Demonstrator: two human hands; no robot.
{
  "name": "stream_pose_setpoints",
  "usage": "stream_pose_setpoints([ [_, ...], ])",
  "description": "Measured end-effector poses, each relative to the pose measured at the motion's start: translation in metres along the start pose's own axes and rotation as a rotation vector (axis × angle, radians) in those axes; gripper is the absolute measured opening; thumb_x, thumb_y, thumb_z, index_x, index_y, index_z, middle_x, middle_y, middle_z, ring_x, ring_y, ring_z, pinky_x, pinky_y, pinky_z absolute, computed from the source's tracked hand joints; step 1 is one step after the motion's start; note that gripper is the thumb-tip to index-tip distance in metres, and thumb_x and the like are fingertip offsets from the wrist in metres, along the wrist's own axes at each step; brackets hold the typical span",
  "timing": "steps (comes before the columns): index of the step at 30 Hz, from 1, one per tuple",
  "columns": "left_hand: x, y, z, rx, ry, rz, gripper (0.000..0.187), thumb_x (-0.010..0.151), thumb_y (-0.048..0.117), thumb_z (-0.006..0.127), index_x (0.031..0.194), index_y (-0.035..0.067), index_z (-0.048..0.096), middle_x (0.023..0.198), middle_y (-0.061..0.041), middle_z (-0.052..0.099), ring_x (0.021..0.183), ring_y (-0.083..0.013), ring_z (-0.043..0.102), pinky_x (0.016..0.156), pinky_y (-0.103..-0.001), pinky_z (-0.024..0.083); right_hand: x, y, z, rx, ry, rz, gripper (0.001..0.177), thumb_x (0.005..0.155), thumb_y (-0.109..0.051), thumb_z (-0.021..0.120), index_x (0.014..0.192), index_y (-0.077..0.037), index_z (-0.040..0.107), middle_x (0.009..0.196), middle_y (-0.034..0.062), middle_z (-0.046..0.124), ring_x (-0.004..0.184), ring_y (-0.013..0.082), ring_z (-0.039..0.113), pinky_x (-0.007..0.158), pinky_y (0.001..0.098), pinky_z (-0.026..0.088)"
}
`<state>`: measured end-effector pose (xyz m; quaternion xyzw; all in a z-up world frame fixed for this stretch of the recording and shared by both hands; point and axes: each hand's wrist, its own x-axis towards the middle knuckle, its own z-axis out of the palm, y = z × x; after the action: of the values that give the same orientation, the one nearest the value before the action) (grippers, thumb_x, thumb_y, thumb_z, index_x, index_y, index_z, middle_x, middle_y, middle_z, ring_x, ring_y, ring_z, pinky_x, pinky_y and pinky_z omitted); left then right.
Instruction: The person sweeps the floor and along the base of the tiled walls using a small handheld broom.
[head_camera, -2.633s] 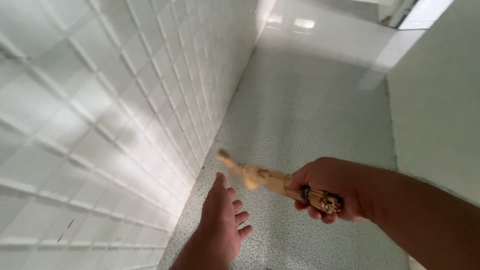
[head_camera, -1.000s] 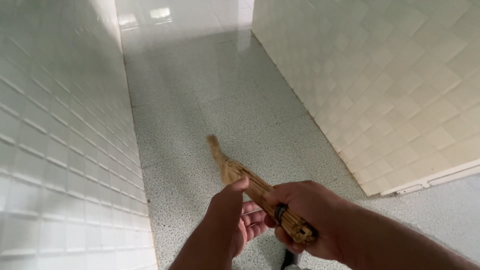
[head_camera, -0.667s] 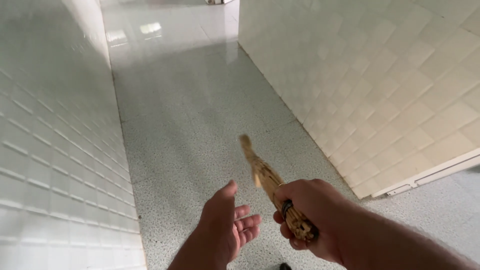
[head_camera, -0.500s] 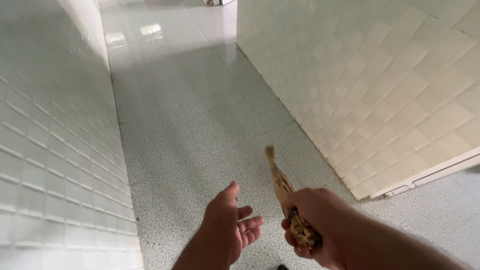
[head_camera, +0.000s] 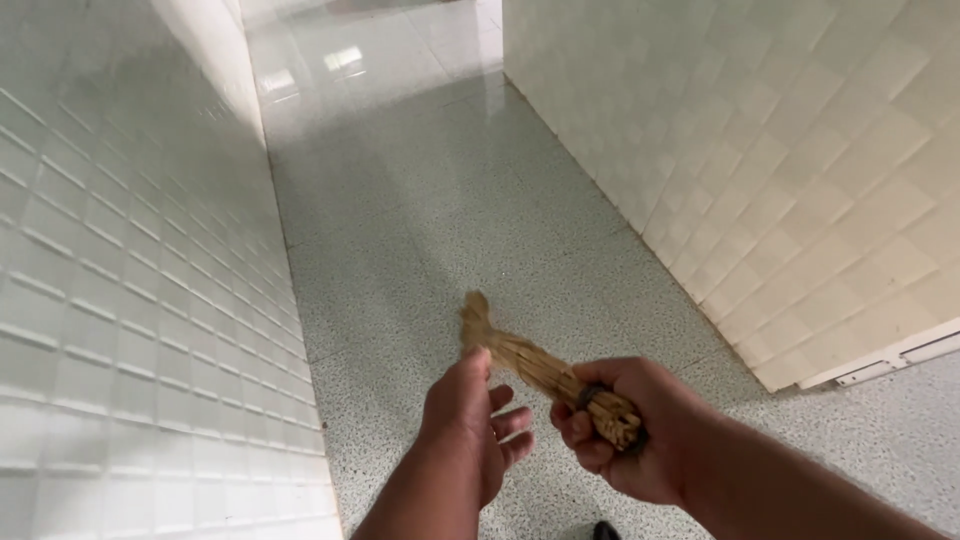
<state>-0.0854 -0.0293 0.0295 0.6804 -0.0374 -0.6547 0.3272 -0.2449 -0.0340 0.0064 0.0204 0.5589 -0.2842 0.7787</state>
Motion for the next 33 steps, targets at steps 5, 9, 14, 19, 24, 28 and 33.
stream_pose_setpoints([
  [5,-0.009,0.011,0.010,-0.022,-0.025,0.078,0.065,0.106,0.048,0.040,0.161,0.017,0.028,0.160,-0.019,0.040,0.145,-0.0390,0.046,0.118,-0.056,0.043,-0.029,-0.009,0.021,0.072,-0.099,-0.052,0.029,0.100,-0.021,0.047,0.109,0.006,0.054,0.076,0.0153,0.062,0.052,0.0126,0.055,0.037,0.0247,0.039],
  [9,-0.008,0.019,0.026,0.093,-0.065,0.123,0.066,0.106,0.052,0.040,0.160,0.018,0.028,0.163,-0.015,0.033,0.149,-0.0339,0.040,0.120,-0.054,0.041,-0.061,-0.015,0.033,0.063,0.022,-0.077,0.031,0.100,-0.021,0.047,0.108,0.007,0.058,0.075,0.0137,0.060,0.054,0.0138,0.054,0.042,0.0273,0.041],
  [14,0.000,0.021,0.057,0.084,-0.039,0.067,0.064,0.104,0.048,0.037,0.158,0.013,0.034,0.162,-0.011,0.037,0.149,-0.0331,0.041,0.120,-0.055,0.041,-0.086,-0.023,0.038,-0.004,0.199,-0.077,0.027,0.102,-0.021,0.045,0.106,0.003,0.057,0.076,0.0143,0.058,0.057,0.0181,0.053,0.049,0.0327,0.044],
  [19,0.004,0.012,0.078,0.154,-0.051,0.031,0.064,0.106,0.051,0.032,0.160,0.015,0.032,0.161,-0.011,0.036,0.148,-0.0342,0.039,0.121,-0.056,0.038,-0.067,-0.030,0.014,0.083,0.305,-0.083,0.021,0.102,-0.019,0.047,0.111,-0.001,0.053,0.080,0.0161,0.060,0.060,0.0197,0.054,0.050,0.0328,0.043],
  [24,0.007,0.011,0.098,0.168,0.000,0.005,0.066,0.103,0.056,0.031,0.157,0.019,0.039,0.157,-0.007,0.046,0.137,-0.0297,0.049,0.116,-0.055,0.040,-0.022,-0.051,-0.040,0.304,0.141,-0.034,0.034,0.100,-0.020,0.048,0.116,0.009,0.055,0.080,0.0155,0.059,0.055,0.0145,0.055,0.039,0.0241,0.041],
  [28,0.003,0.009,0.108,0.209,-0.019,0.021,0.069,0.100,0.060,0.031,0.157,0.022,0.039,0.154,-0.006,0.050,0.133,-0.0298,0.051,0.114,-0.055,0.041,-0.004,-0.059,-0.062,0.298,-0.008,-0.007,0.039,0.099,-0.021,0.046,0.118,0.012,0.052,0.081,0.0167,0.060,0.053,0.0119,0.055,0.037,0.0224,0.039],
  [33,-0.017,0.013,0.121,0.186,-0.025,0.040,0.078,0.096,0.065,0.039,0.160,0.020,0.031,0.156,-0.012,0.043,0.140,-0.0332,0.047,0.120,-0.055,0.040,-0.013,-0.074,-0.065,0.340,-0.128,-0.043,0.044,0.098,-0.021,0.045,0.122,0.015,0.052,0.080,0.0170,0.060,0.053,0.0102,0.054,0.036,0.0219,0.037],
])
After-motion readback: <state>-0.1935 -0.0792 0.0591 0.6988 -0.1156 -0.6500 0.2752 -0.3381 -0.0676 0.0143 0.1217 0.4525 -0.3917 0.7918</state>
